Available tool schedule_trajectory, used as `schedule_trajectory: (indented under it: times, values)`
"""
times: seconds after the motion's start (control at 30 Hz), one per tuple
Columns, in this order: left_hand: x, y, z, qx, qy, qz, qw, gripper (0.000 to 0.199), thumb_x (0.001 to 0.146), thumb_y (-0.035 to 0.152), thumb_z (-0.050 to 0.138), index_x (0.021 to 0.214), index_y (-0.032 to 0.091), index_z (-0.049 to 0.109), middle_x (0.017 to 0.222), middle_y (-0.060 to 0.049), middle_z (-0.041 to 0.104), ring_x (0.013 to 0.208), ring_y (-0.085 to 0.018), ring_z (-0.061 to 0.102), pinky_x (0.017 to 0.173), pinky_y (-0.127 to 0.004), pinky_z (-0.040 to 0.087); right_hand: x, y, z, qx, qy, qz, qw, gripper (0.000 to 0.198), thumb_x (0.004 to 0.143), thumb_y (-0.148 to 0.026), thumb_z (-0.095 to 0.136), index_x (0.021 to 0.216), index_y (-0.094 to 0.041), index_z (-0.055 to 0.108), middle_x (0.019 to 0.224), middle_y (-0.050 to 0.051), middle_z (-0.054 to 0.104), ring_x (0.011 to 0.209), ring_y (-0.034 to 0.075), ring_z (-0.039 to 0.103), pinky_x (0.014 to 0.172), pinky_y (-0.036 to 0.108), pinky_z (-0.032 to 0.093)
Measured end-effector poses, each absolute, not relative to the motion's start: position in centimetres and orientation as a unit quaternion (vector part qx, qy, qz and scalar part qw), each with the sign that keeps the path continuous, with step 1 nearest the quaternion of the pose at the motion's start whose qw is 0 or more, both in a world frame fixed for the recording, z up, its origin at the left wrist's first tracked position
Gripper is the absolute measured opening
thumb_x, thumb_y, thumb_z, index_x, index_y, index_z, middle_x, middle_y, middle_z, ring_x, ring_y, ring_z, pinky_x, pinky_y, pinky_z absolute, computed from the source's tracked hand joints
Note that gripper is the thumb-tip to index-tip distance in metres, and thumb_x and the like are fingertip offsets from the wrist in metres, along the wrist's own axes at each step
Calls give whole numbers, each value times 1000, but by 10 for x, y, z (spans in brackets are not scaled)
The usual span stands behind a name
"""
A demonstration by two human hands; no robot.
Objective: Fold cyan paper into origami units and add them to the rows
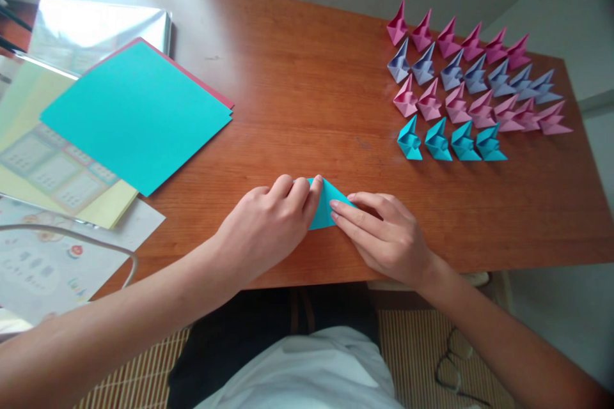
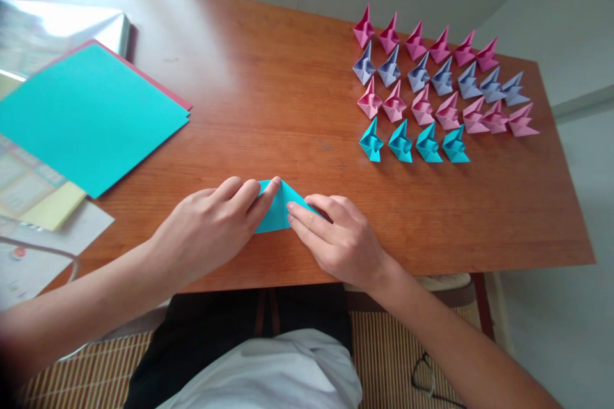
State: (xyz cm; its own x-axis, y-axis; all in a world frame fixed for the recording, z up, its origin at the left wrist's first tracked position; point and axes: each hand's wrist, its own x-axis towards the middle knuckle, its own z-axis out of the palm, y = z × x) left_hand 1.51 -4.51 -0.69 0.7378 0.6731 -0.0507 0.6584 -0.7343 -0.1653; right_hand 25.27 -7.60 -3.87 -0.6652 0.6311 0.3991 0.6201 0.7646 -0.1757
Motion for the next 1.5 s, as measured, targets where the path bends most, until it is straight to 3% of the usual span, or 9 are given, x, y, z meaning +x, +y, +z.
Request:
schedule_trajectory:
  times: [0.7,0.83,0.97,1.1,1.5]
  values:
    - [15,-45,-6,-928,-361,60,68,46,100,10,42,146,7,48,91,-9,64,81,-21,62,56,-31,46,251,-75,-37,-344,-910,15,232,29,91,-8,66,116,-21,75,124,3,76,111,26,66,87,43,55]
    - [15,-46,-6,-928,-362,33,83,39,101,10,43,138,8,56,90,-8,65,79,-20,62,57,-32,48,250,-74,-37,-342,-909,17,235,28,91,-9,67,115,-19,76,123,4,76,111,26,65,87,43,54]
    - [15,-52,-8,-942,-326,-20,82,32,101,11,43,122,11,68,113,-11,70,85,-19,64,61,-32,52,250,-73,-37,-346,-907,12,240,28,91,-9,66,114,-22,76,122,4,77,111,25,65,88,43,53]
    - [14,-56,-10,-951,-298,-30,72,37,102,12,42,127,11,68,146,-12,60,94,-20,66,65,-31,55,249,-73,-37,-346,-907,8,239,26,92,-10,66,112,-21,77,122,3,77,109,24,65,88,43,53]
    - [13,-56,-14,-953,-293,-6,78,43,99,12,45,138,8,62,151,-18,55,99,-23,66,72,-32,59,250,-72,-36,-339,-910,11,239,28,92,-10,65,114,-24,77,120,3,78,110,24,66,89,43,52]
